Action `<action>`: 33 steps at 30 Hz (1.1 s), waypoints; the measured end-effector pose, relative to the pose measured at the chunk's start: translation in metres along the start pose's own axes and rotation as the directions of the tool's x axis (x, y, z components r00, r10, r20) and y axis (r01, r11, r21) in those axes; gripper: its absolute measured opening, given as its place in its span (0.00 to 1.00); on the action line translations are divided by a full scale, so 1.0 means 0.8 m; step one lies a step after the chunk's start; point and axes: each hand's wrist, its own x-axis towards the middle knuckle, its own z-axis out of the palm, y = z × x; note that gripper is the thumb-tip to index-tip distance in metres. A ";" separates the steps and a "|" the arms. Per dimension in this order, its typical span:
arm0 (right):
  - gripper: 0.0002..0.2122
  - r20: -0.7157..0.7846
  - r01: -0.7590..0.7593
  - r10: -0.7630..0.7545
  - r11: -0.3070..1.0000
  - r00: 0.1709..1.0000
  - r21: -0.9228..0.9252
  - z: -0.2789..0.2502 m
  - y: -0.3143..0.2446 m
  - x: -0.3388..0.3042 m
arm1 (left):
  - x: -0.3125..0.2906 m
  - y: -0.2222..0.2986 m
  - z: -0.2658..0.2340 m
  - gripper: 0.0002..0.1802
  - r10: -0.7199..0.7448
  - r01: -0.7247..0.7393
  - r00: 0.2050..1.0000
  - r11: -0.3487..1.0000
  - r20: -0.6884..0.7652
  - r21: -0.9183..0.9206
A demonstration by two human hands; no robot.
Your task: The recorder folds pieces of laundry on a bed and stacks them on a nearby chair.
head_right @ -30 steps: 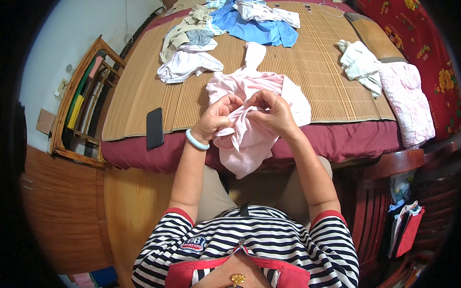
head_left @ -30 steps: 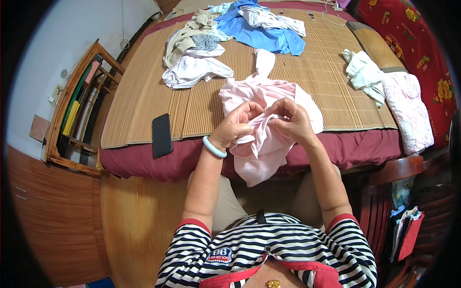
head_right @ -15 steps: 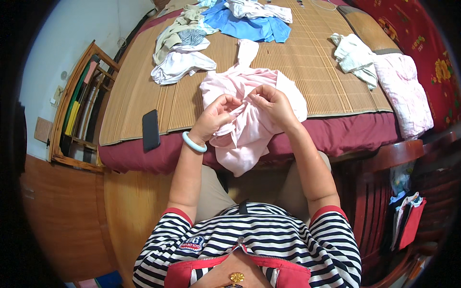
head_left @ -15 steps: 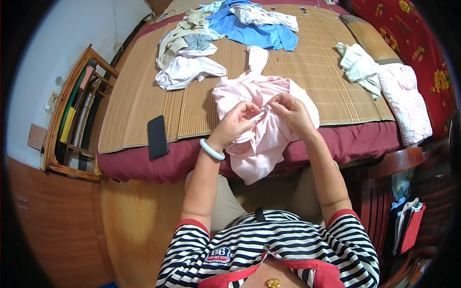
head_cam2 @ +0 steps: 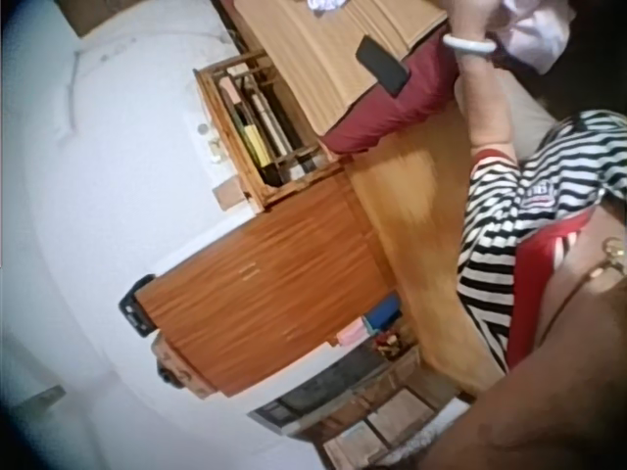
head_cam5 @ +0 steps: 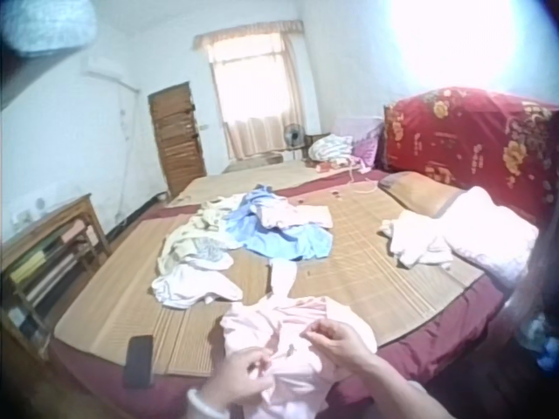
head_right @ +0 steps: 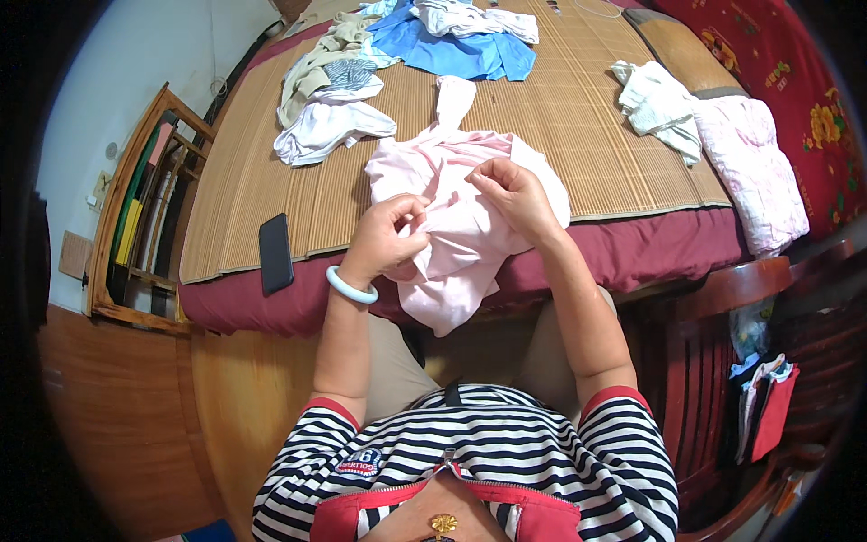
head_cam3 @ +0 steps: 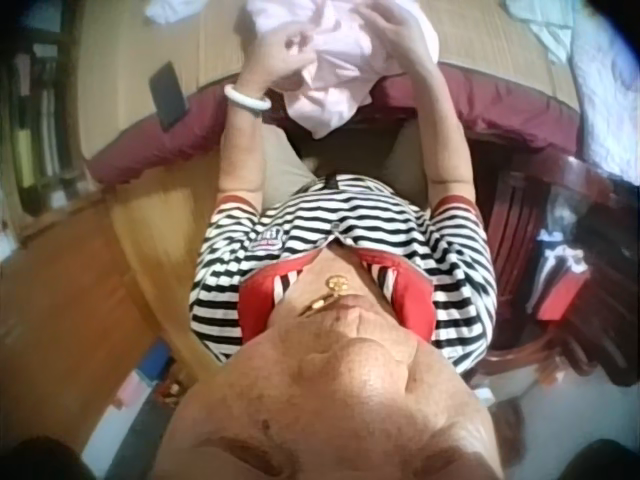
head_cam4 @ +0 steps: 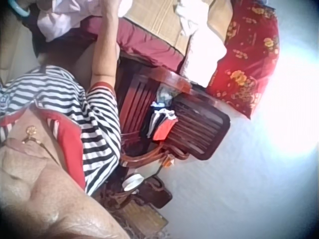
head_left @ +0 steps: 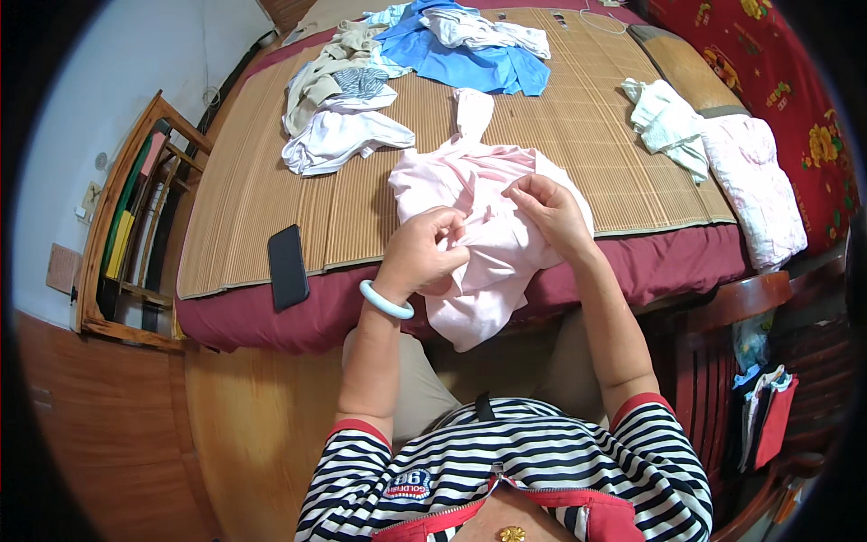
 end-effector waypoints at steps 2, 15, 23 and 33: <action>0.06 0.018 0.039 -0.038 0.998 0.999 -0.039 0.001 0.004 0.001 | -0.001 -0.007 -0.006 0.09 0.003 -0.002 1.000 0.990 0.003 -0.140; 0.15 0.186 0.251 -0.192 0.892 0.963 -0.377 -0.001 -0.039 -0.016 | 0.000 -0.024 -0.017 0.06 -0.041 0.087 0.991 0.918 0.127 -0.387; 0.14 0.268 0.397 -0.319 0.858 0.909 -0.326 0.001 -0.041 -0.018 | 0.000 -0.026 -0.017 0.07 -0.052 0.094 0.993 0.900 0.109 -0.426; 0.14 0.338 0.339 -0.190 0.818 0.922 -0.465 0.007 -0.047 -0.022 | -0.002 -0.015 -0.025 0.06 -0.120 0.187 0.978 0.863 0.169 -0.470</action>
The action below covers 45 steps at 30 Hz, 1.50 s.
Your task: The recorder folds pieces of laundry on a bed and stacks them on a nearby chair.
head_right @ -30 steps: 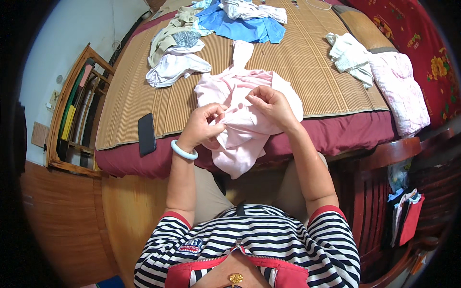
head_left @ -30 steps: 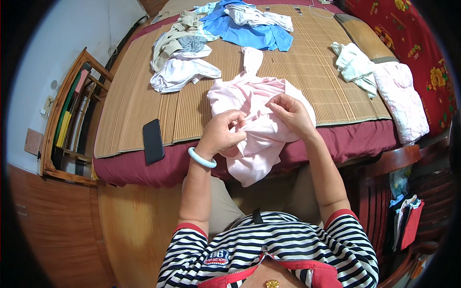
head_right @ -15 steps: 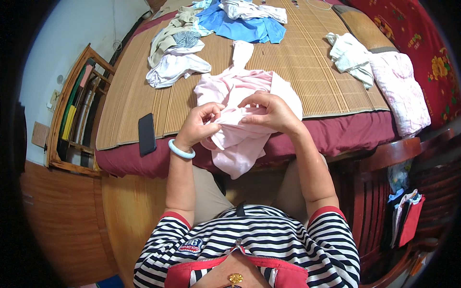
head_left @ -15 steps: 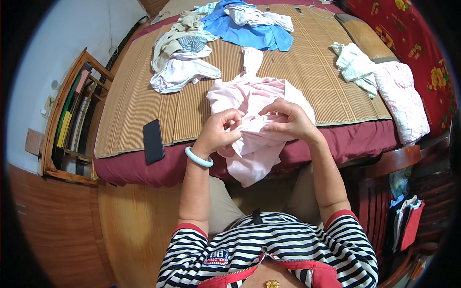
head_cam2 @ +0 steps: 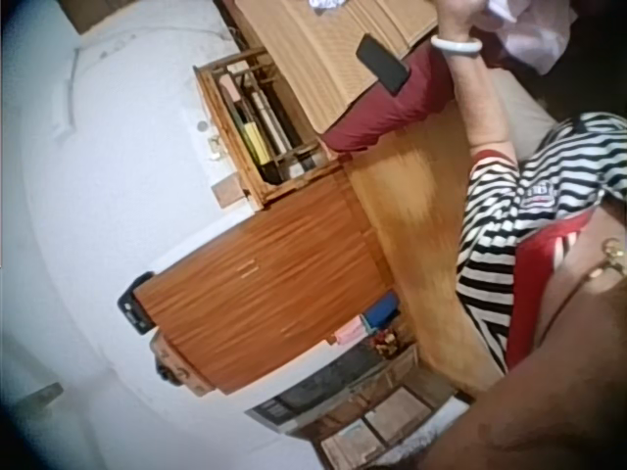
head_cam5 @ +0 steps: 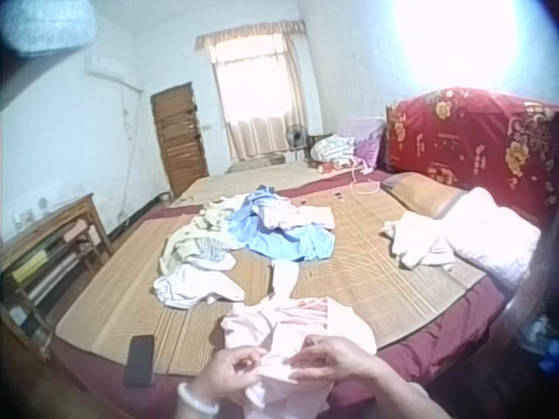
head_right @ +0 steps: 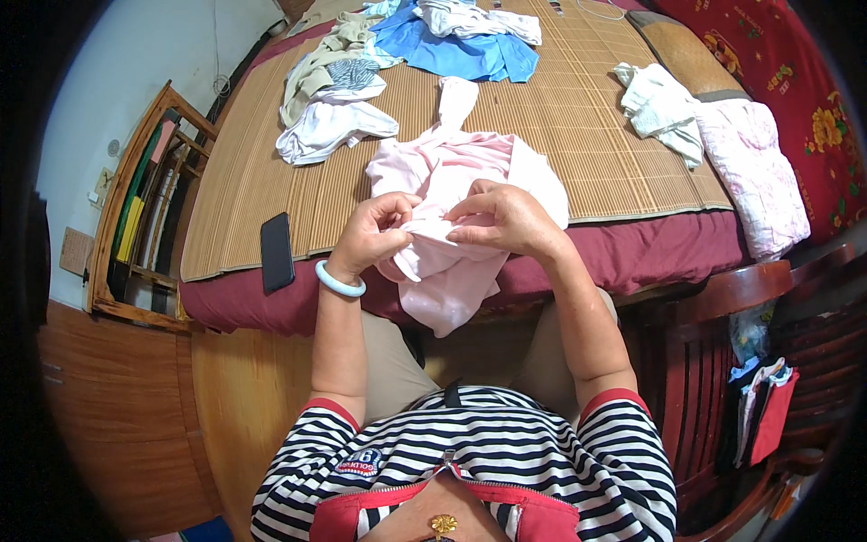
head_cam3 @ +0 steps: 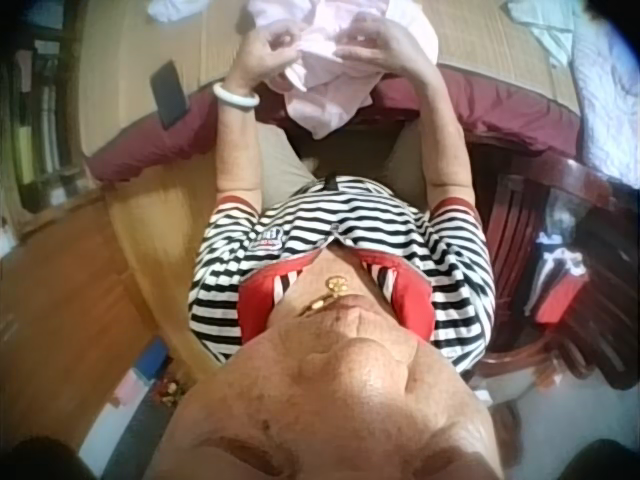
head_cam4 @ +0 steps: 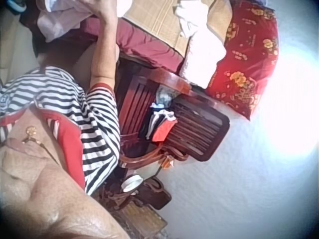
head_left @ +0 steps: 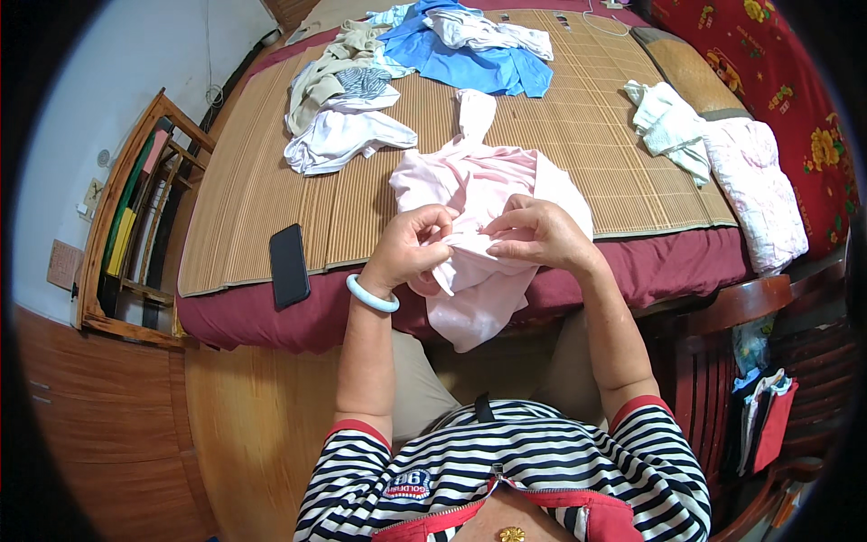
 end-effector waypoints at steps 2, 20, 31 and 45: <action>0.14 0.013 -0.005 0.005 1.000 1.000 -0.019 -0.002 -0.005 0.000 | -0.001 0.000 0.000 0.06 -0.005 0.005 1.000 1.000 0.001 0.006; 0.12 -0.336 0.147 -0.112 0.986 0.935 0.078 0.010 0.000 0.005 | 0.000 0.000 -0.001 0.07 0.086 -0.087 0.996 0.995 -0.035 -0.054; 0.08 -0.411 0.227 -0.222 0.973 0.884 -0.038 0.012 -0.006 0.013 | 0.001 0.000 -0.004 0.07 0.084 -0.086 0.996 0.993 -0.027 -0.080; 0.10 -0.149 0.039 -0.033 0.999 0.988 0.035 -0.001 -0.022 -0.002 | -0.002 0.001 -0.006 0.08 0.086 -0.087 0.996 0.993 -0.021 -0.077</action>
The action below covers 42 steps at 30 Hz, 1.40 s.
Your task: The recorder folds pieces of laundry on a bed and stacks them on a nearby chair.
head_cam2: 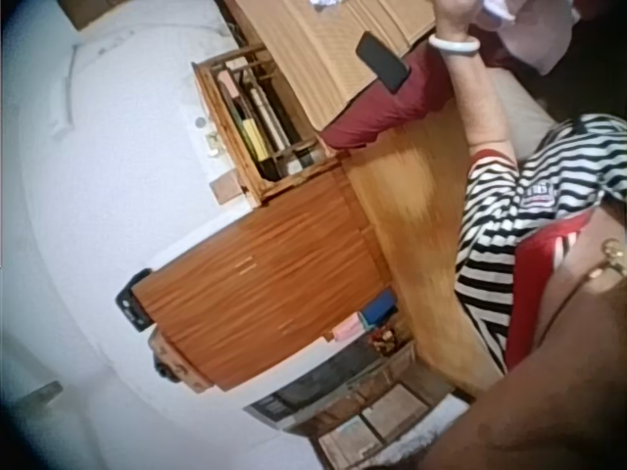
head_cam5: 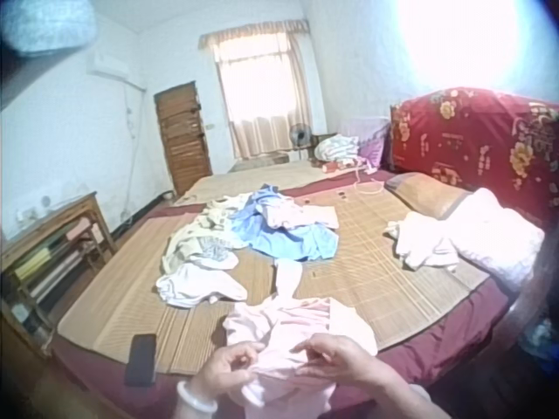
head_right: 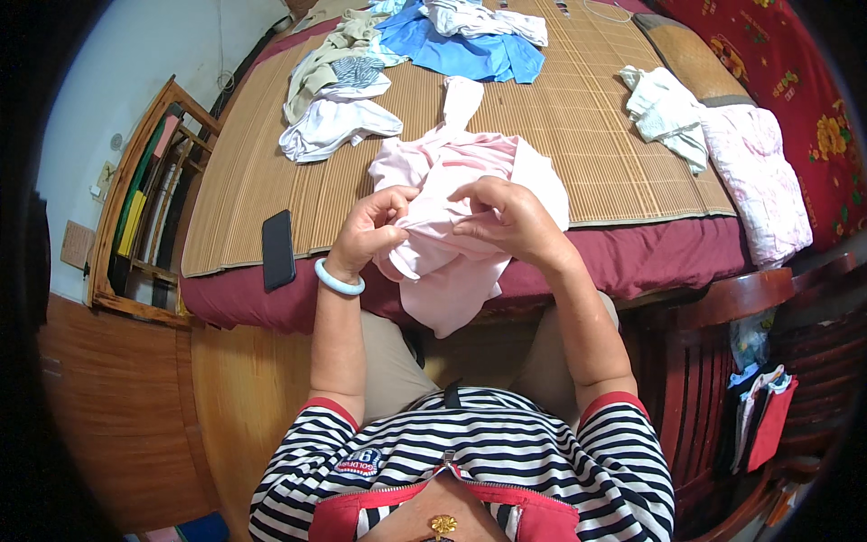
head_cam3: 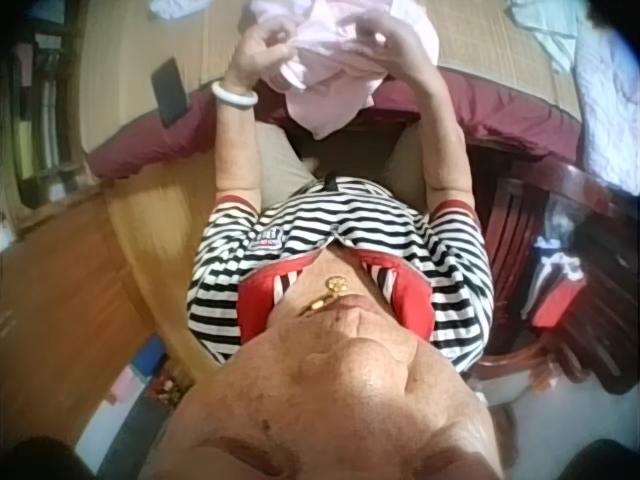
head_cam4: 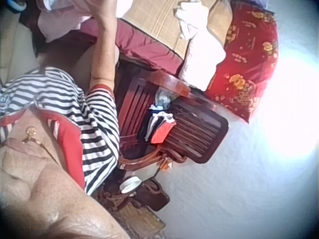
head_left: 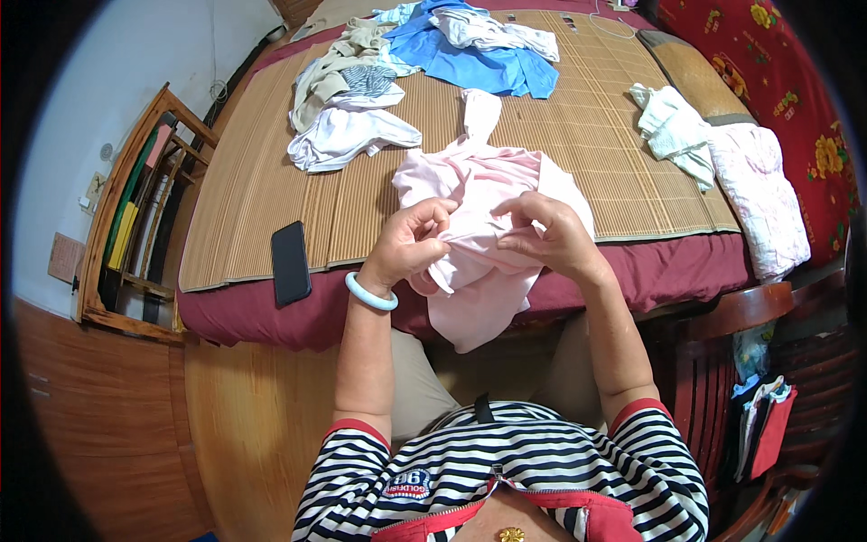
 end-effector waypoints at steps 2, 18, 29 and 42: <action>0.10 -0.008 0.048 -0.049 0.998 0.999 -0.048 -0.001 0.009 -0.002 | 0.001 0.001 0.001 0.08 -0.047 0.048 0.998 0.999 0.043 -0.015; 0.12 -0.162 0.042 -0.017 0.987 0.987 0.154 0.030 0.011 0.006 | 0.005 0.001 0.005 0.09 0.062 -0.088 0.987 0.982 0.150 0.170; 0.09 -0.192 0.067 -0.083 0.994 0.978 -0.091 0.027 0.038 0.007 | 0.001 0.011 0.004 0.12 0.006 -0.019 0.991 0.995 0.134 0.098; 0.06 -0.375 -0.081 0.362 0.803 0.853 0.590 0.036 0.085 0.013 | 0.000 0.014 0.016 0.22 0.133 -0.067 0.989 0.811 -0.071 0.581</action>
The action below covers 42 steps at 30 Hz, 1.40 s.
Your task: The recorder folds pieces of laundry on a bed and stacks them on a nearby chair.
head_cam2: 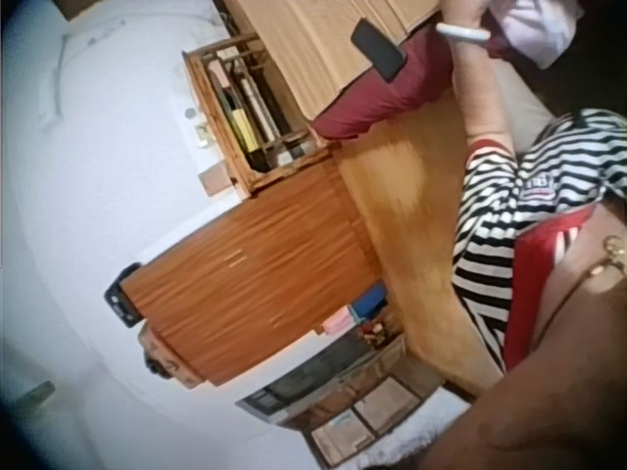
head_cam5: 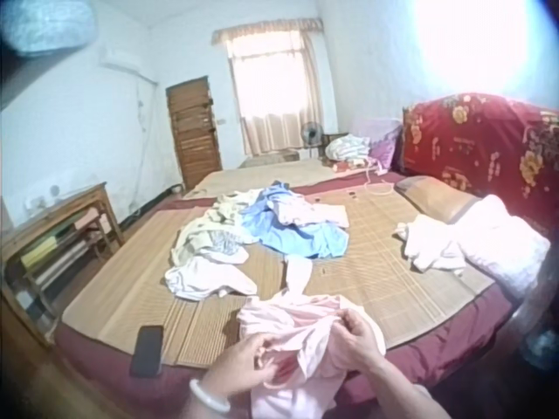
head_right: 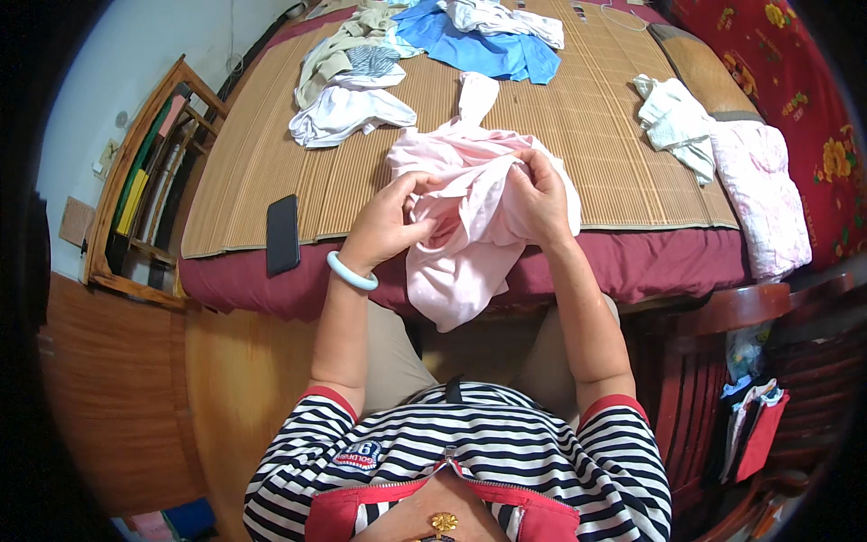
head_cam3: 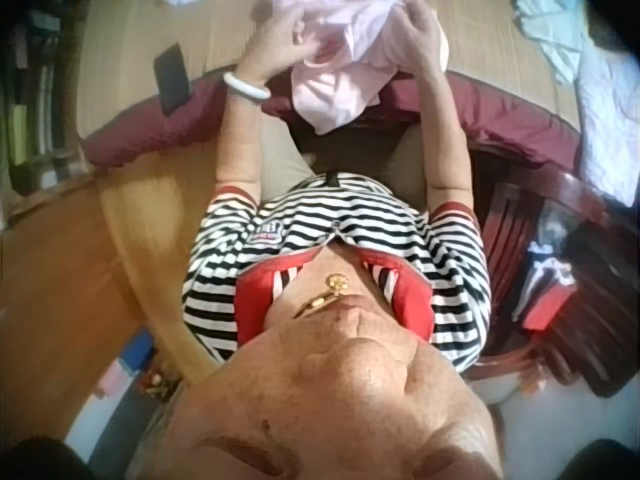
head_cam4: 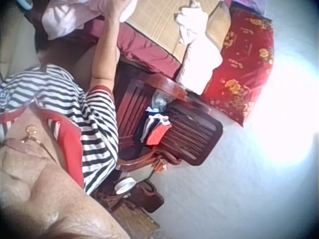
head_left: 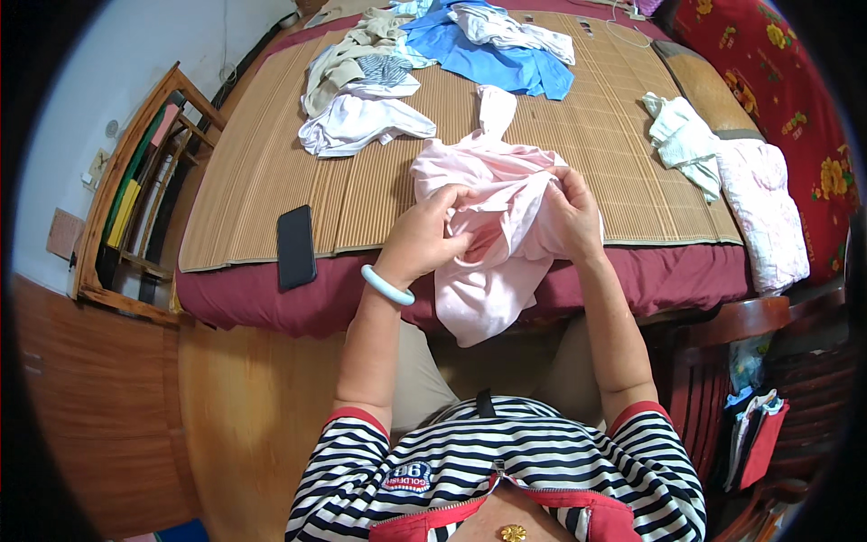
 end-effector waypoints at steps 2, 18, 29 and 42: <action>0.06 -0.042 0.048 -0.048 0.999 0.998 -0.013 -0.007 0.008 0.005 | 0.000 -0.013 0.005 0.13 0.081 -0.037 0.981 0.970 -0.174 0.242; 0.12 0.167 0.531 -0.535 0.652 0.828 -0.542 0.013 -0.044 -0.014 | -0.003 -0.041 -0.051 0.12 -0.234 -0.081 0.956 0.364 -0.175 -0.928; 0.13 0.429 0.679 -0.527 0.574 0.734 -0.457 0.021 -0.036 -0.015 | 0.001 0.034 0.008 0.23 0.343 -0.251 0.848 0.931 -0.404 0.263; 0.12 0.563 0.669 -0.403 0.615 0.722 -0.418 0.016 -0.049 -0.014 | -0.012 0.040 0.026 0.12 0.164 -0.121 0.979 0.946 -0.119 0.302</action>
